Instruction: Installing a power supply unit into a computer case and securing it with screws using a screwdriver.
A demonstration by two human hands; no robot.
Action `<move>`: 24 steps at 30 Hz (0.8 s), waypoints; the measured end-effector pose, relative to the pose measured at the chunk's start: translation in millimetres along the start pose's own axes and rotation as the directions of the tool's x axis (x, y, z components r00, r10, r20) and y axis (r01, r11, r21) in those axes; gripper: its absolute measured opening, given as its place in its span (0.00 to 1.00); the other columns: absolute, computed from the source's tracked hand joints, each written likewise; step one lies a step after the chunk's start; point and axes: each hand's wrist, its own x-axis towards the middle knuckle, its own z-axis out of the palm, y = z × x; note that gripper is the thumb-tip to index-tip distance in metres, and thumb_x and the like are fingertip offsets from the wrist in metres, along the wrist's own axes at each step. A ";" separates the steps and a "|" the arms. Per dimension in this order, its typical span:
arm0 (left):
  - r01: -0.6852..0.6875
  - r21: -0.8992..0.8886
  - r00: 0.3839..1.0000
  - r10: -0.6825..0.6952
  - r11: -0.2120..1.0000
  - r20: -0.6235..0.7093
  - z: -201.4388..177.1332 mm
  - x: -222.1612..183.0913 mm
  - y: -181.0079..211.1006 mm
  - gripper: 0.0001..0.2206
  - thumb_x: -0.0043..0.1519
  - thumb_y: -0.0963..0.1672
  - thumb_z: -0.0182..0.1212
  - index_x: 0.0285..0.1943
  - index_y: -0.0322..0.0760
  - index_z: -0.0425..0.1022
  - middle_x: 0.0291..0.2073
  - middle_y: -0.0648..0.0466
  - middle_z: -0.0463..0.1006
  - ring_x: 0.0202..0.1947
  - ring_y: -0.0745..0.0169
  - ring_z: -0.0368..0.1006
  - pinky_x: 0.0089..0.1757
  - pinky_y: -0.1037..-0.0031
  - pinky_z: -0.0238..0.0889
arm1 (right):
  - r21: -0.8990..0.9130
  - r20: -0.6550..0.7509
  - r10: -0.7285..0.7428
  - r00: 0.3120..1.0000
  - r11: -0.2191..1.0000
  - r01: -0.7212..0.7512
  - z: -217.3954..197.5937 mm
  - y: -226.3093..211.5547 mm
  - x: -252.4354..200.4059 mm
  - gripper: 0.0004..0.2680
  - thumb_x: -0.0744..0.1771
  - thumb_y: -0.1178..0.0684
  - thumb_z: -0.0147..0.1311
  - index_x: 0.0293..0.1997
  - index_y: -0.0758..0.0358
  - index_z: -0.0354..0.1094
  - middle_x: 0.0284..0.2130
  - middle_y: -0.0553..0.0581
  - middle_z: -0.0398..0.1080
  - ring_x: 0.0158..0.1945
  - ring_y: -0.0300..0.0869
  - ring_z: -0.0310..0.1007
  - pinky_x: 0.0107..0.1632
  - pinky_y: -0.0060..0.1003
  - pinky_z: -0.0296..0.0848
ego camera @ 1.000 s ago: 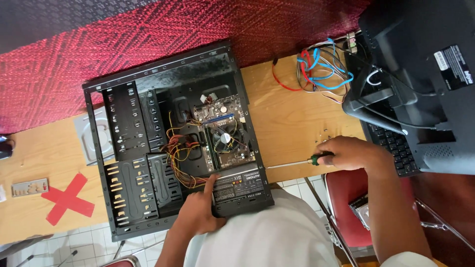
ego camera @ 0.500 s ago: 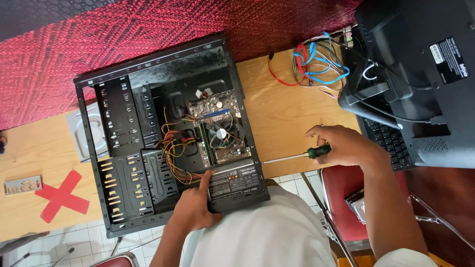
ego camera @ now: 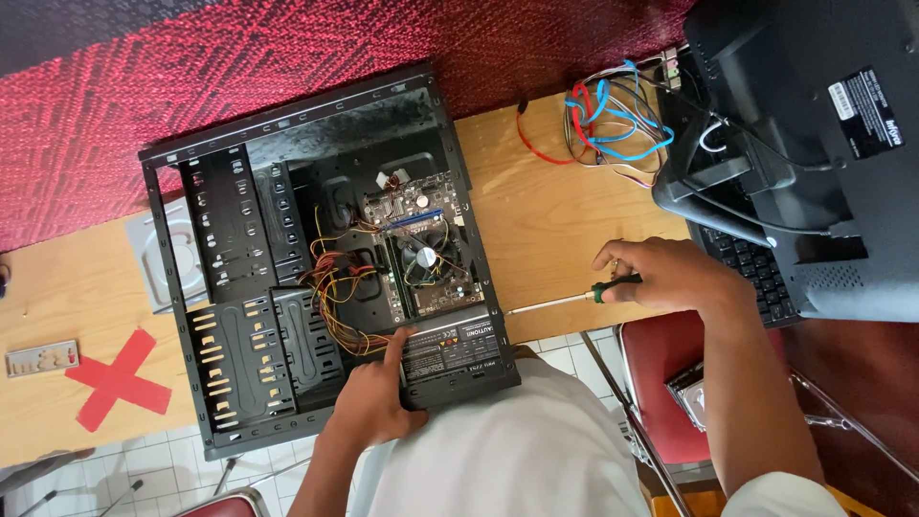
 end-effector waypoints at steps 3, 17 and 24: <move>-0.001 0.000 1.000 0.001 1.000 -0.001 -0.2 0.6 -0.3 0.52 0.46 0.50 0.74 0.78 0.49 0.42 0.20 0.49 0.75 0.23 0.44 0.71 0.29 0.60 0.64 | -0.066 0.043 0.001 0.999 0.998 0.002 1.3 0.5 3.0 0.14 0.65 0.36 0.56 0.57 0.34 0.66 0.48 0.40 0.79 0.47 0.41 0.78 0.49 0.37 0.67; -0.051 -0.005 0.998 0.050 0.999 -0.040 4.4 2.1 -5.8 0.52 0.45 0.50 0.73 0.79 0.46 0.43 0.19 0.49 0.74 0.22 0.43 0.72 0.29 0.59 0.65 | 0.074 -0.029 -0.088 0.996 0.993 0.090 12.2 14.1 10.9 0.30 0.56 0.53 0.75 0.63 0.39 0.64 0.49 0.46 0.77 0.51 0.40 0.78 0.51 0.35 0.70; -0.039 0.002 0.999 0.039 0.999 -0.027 4.5 3.1 -6.4 0.53 0.44 0.50 0.72 0.80 0.46 0.41 0.20 0.48 0.75 0.24 0.42 0.73 0.30 0.59 0.66 | 0.037 -0.041 -0.053 0.998 0.998 0.055 -1.3 8.9 2.4 0.23 0.58 0.47 0.71 0.58 0.37 0.66 0.48 0.45 0.80 0.50 0.40 0.80 0.50 0.35 0.69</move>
